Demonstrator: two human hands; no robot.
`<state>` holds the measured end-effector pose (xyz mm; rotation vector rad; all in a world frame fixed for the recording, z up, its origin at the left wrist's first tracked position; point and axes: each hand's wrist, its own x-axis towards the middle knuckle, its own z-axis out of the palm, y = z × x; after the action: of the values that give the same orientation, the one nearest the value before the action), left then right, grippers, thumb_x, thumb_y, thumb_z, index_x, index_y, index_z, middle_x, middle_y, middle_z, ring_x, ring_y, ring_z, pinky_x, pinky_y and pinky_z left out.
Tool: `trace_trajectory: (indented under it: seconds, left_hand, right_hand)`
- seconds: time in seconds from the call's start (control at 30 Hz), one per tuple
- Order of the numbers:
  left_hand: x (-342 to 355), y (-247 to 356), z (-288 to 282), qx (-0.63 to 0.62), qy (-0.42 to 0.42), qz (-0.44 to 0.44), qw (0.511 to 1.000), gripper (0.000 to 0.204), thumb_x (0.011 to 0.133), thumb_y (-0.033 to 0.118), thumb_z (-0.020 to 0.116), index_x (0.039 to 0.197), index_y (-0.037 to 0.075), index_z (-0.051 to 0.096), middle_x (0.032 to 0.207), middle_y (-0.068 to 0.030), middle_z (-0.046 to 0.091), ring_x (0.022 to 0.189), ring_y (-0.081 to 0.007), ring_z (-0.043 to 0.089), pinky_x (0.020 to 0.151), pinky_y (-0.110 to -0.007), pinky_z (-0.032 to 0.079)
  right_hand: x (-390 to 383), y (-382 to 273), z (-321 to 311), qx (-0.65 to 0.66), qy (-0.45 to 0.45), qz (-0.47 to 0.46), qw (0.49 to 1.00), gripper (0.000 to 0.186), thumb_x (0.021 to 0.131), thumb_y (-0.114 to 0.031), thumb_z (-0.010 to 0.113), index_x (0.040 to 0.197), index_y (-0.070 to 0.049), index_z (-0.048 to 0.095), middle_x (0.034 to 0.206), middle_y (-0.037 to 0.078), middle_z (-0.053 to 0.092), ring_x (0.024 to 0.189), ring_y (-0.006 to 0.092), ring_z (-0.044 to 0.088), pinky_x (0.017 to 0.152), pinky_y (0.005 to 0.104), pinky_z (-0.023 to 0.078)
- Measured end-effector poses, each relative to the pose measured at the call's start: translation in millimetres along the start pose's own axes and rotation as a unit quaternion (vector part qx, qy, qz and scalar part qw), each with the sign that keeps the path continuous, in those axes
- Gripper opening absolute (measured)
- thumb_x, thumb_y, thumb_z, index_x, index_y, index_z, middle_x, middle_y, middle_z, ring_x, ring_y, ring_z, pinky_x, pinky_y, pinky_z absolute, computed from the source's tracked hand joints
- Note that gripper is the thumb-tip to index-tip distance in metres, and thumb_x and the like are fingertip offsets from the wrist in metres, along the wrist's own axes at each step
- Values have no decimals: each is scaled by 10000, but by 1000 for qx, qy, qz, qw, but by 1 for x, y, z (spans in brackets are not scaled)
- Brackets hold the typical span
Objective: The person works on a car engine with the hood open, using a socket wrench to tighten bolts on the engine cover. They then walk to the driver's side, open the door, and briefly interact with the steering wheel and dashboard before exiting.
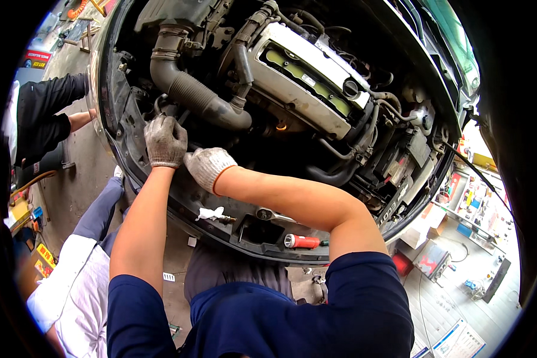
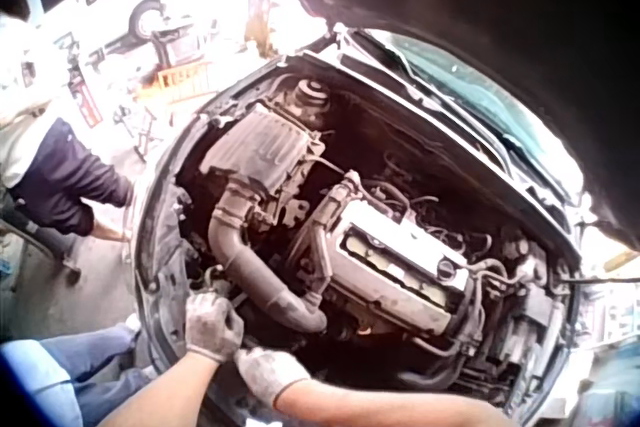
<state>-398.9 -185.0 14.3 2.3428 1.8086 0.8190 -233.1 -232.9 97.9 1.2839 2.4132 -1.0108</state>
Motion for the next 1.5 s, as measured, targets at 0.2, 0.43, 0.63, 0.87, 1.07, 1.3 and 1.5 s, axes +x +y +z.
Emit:
trace_trajectory:
  seconds: [0.2, 0.43, 0.63, 0.87, 1.07, 1.3, 1.5]
  left_hand:
    - [-1, -4, 0, -5, -2, -6, 1000, 103, 822, 143, 721, 853, 65, 662, 909, -154, 666, 923, -384, 662, 898, -523, 510]
    - [2, 5, -8, -32, -18, -22, 999, 93, 851, 122, 703, 865, 50, 646, 933, -175, 669, 953, -404, 653, 902, -520, 500]
    - [2, 3, -8, -36, -12, -25, 999, 103, 856, 130, 707, 879, 42, 660, 954, -191, 677, 970, -412, 656, 925, -526, 502]
    - [0, 2, -9, -36, -17, -30, 999, 98, 858, 130, 708, 880, 43, 669, 946, -186, 676, 968, -409, 658, 934, -519, 505]
    - [-1, -1, -5, -26, -1, -19, 999, 98, 821, 154, 718, 868, 82, 672, 907, -127, 665, 926, -358, 664, 917, -499, 503]
    - [-3, -4, -5, -21, -12, -27, 999, 109, 827, 162, 717, 889, 74, 698, 929, -133, 680, 942, -363, 670, 923, -502, 507]
    - [-2, -4, -4, -20, -15, -30, 999, 143, 825, 175, 730, 923, 71, 724, 942, -136, 688, 950, -364, 679, 930, -499, 510]
  right_hand:
    - [5, 14, -23, 56, -25, 48, 997, 377, 872, -222, 767, 1153, 9, 669, 1030, 245, 779, 985, 406, 792, 860, 487, 641]
    - [-61, 175, -119, 169, 252, 189, 934, 371, 1014, -281, 765, 1290, -34, 769, 1254, 167, 811, 1106, 268, 782, 1020, 416, 608]
    - [-48, 264, -137, -66, 255, 165, 951, 217, 1021, -166, 716, 1202, -88, 807, 1183, 199, 788, 1102, 412, 744, 997, 460, 595]
    - [-32, 267, -138, -104, 206, 153, 961, 248, 1021, -127, 686, 1238, -90, 799, 1170, 212, 785, 1097, 411, 749, 996, 464, 600]
    - [-34, 276, -131, -213, 181, 113, 953, 218, 1055, -164, 683, 1208, -49, 787, 1088, 224, 781, 1039, 420, 754, 969, 480, 606]
    - [-19, 238, -156, -248, 88, 253, 931, 475, 1160, -455, 504, 1239, -41, 726, 1030, 312, 772, 971, 487, 768, 877, 552, 625]
    - [-31, 249, -140, -325, 104, 123, 932, 465, 1158, -438, 523, 1372, -40, 632, 1062, 302, 778, 1011, 492, 768, 890, 561, 614]
